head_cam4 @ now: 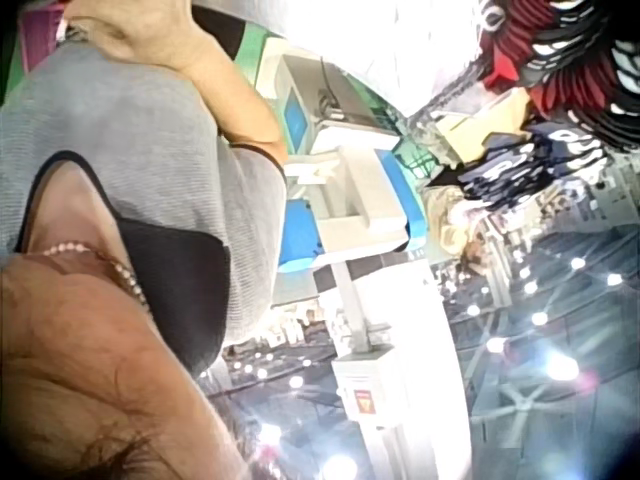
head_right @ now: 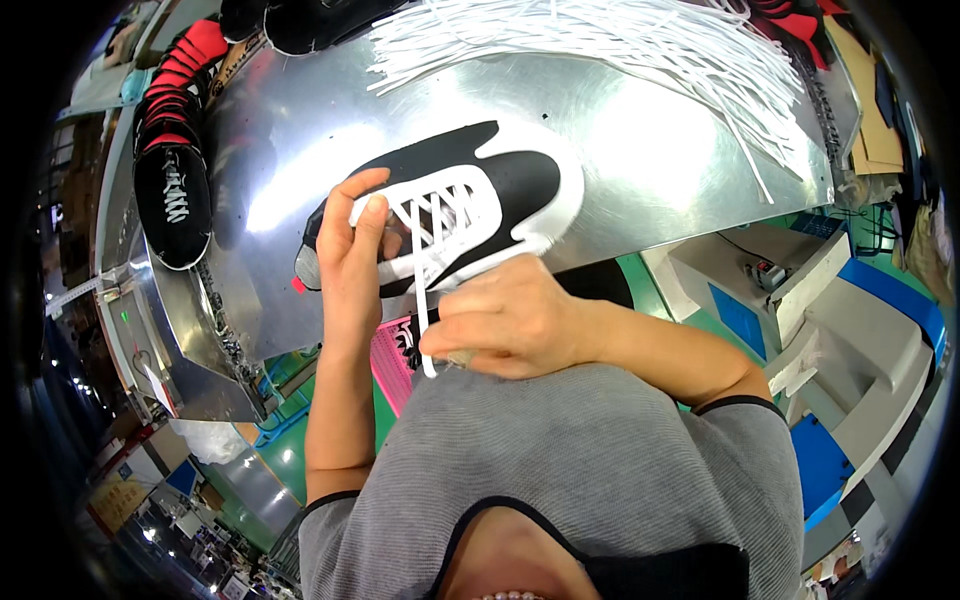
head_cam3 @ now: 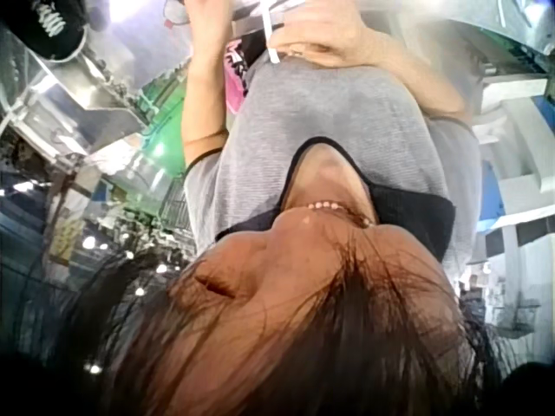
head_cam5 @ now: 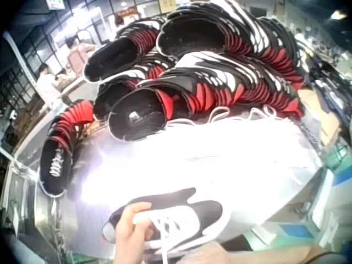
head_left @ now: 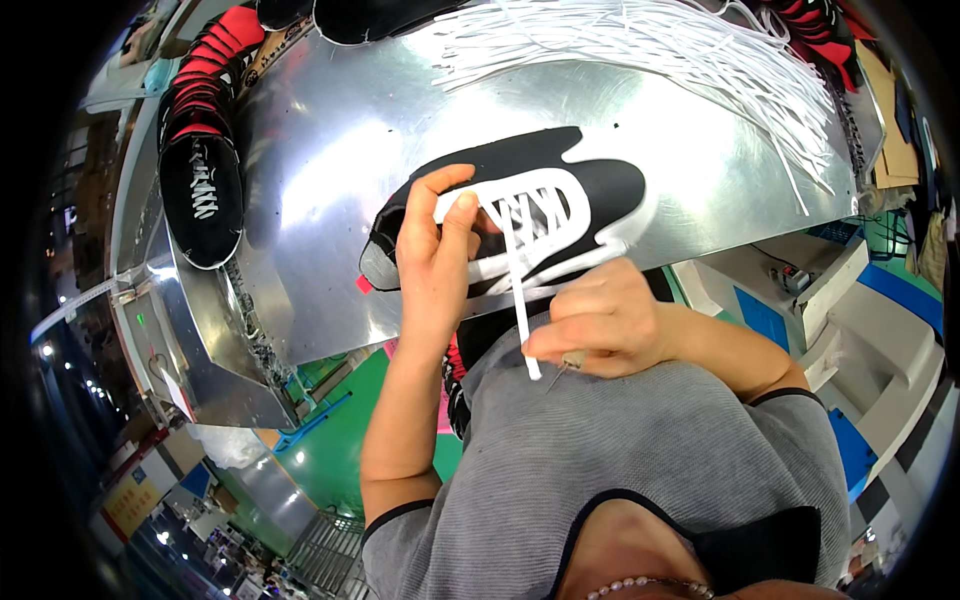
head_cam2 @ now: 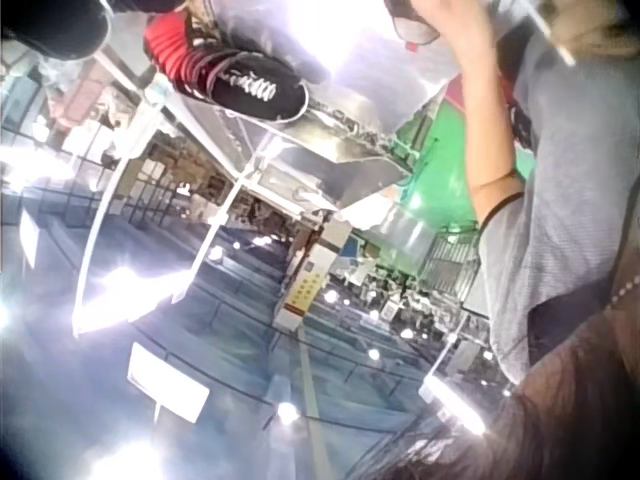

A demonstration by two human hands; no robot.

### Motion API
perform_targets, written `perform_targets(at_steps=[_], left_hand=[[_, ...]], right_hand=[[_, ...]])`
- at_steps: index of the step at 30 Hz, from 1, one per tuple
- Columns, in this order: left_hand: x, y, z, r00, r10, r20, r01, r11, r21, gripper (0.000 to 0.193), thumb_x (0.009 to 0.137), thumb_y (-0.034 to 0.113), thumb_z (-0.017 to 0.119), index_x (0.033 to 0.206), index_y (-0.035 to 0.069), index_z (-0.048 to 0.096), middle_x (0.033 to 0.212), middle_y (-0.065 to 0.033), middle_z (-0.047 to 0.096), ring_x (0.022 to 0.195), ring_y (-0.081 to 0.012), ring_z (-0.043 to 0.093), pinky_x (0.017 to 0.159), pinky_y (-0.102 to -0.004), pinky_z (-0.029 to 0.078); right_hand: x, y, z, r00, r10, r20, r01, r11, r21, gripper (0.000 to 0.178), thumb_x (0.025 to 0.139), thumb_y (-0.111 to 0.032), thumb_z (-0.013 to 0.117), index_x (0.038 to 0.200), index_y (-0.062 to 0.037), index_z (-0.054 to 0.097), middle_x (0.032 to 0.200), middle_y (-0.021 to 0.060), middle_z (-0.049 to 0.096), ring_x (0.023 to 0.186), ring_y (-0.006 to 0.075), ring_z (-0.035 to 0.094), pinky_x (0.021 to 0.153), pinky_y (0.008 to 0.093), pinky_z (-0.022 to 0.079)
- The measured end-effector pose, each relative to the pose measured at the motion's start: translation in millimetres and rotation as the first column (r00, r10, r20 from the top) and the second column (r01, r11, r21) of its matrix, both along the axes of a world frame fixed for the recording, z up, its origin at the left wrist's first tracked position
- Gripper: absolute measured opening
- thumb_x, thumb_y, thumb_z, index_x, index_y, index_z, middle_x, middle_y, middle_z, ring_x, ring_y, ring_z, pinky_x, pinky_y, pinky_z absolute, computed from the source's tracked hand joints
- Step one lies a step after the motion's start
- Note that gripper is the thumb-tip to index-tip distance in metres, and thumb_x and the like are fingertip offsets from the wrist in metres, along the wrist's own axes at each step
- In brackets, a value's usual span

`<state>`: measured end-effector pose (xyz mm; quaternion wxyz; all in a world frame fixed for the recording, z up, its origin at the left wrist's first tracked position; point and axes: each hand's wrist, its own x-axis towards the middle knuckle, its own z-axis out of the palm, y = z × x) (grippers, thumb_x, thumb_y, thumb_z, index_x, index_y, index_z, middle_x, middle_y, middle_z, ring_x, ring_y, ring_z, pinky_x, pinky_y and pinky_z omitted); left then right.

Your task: The person laces the eyelets of a shoe upper by hand and using a small tool, repeatedly threading the white laces through the holes while holding the black and white upper on a metal work surface.

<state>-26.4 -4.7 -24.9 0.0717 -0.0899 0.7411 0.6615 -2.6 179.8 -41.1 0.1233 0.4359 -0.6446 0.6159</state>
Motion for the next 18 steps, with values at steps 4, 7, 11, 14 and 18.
perform_targets(at_steps=[4,7,11,14,18], left_hand=[[-15,4,-2,0.999,-0.020,0.033,0.019,0.999,0.030,0.024,0.099,0.016,0.053,0.120,0.003,0.055,0.076,-0.0038,0.063,0.061,-0.0038,0.047,0.055,-0.0201,0.037],[-14,5,3,0.994,-0.105,0.025,0.108,0.987,-0.121,0.032,0.099,0.016,0.053,0.129,0.004,0.051,0.084,-0.0086,0.067,0.074,-0.0103,0.059,0.067,-0.0243,0.048],[16,-9,24,0.965,-0.261,0.009,0.253,0.928,-0.273,0.048,0.097,0.011,0.056,0.141,0.004,0.039,0.103,-0.0193,0.069,0.096,-0.0231,0.067,0.088,-0.0343,0.050],[41,-14,21,0.916,-0.372,-0.149,0.206,0.757,-0.620,0.049,0.094,0.002,0.059,0.140,0.003,0.039,0.110,-0.0177,0.067,0.097,-0.0196,0.066,0.085,-0.0278,0.050],[54,-5,8,0.930,-0.249,-0.269,0.064,0.834,-0.548,0.034,0.085,0.004,0.071,0.115,0.002,0.054,0.087,-0.0147,0.069,0.074,-0.0290,0.068,0.065,-0.0351,0.052]], right_hand=[[-4,1,-7,0.995,-0.098,0.007,0.096,0.988,0.124,0.016,0.074,-0.008,0.075,0.089,-0.0090,0.071,0.062,0.0025,0.053,0.047,0.0157,0.050,0.042,0.0299,0.036],[-13,2,-29,0.959,-0.253,0.129,0.205,0.931,0.303,0.018,0.075,-0.006,0.071,0.092,-0.0111,0.068,0.077,0.0018,0.063,0.062,0.0192,0.061,0.051,0.0312,0.046],[-7,17,-22,0.951,-0.167,0.261,0.085,0.951,0.298,0.018,0.080,-0.006,0.071,0.098,-0.0065,0.070,0.078,0.0030,0.065,0.060,0.0150,0.060,0.051,0.0278,0.044],[11,24,-22,0.702,-0.287,0.651,0.178,0.957,0.230,0.013,0.086,-0.009,0.070,0.098,-0.0034,0.071,0.074,0.0026,0.066,0.059,0.0074,0.055,0.052,0.0244,0.041],[13,16,1,0.528,-0.196,0.826,-0.016,0.971,0.240,0.021,0.088,-0.020,0.071,0.093,0.0004,0.072,0.063,0.0004,0.059,0.056,0.0051,0.047,0.051,0.0248,0.037]])
